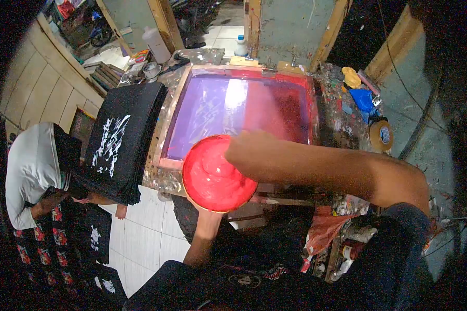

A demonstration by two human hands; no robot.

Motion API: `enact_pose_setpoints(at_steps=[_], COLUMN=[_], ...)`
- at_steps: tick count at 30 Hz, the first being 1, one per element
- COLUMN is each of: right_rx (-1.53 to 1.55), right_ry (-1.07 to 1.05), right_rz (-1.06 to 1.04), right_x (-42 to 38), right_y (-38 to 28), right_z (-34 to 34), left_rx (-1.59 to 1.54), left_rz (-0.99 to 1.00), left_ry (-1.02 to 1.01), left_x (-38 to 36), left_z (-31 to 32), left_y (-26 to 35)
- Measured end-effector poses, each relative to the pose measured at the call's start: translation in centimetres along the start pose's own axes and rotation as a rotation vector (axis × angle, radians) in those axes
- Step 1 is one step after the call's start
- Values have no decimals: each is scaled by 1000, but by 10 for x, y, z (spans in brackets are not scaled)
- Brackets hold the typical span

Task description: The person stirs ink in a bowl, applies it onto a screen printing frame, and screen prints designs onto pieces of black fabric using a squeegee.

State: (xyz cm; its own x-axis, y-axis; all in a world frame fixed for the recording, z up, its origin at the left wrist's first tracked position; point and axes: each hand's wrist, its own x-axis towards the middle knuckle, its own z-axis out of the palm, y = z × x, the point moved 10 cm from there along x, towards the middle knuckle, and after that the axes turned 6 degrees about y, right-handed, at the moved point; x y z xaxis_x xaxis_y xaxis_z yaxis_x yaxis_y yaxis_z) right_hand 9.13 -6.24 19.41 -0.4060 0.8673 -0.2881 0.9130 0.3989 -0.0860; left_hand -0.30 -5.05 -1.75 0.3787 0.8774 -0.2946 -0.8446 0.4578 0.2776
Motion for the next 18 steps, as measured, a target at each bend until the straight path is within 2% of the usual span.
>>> enact_pose_setpoints(at_steps=[3,6,9,12,15,16,18], right_rx=[41,142,-22,13,-39,21,136], right_ry=[176,-191,-83,269,42,-12,-117], right_rz=[-163,-163,-47,-160,-313,-245,-107], right_x=[13,2,-1,13,18,13,-5], right_y=[-23,-32,-3,-10,-41,-33,-14], right_z=[3,41,13,-5,28,28,23], left_rx=[-48,5,-34,-35,16,37,23], left_rz=[17,-1,-39,1,-9,-4,-5], left_ry=[56,117,-43,44,87,102,1], left_x=[1,-4,-2,-4,-2,-1,0], left_z=[-6,1,2,-2,1,3,11], left_y=[-8,-3,0,-6,-6,-4,0])
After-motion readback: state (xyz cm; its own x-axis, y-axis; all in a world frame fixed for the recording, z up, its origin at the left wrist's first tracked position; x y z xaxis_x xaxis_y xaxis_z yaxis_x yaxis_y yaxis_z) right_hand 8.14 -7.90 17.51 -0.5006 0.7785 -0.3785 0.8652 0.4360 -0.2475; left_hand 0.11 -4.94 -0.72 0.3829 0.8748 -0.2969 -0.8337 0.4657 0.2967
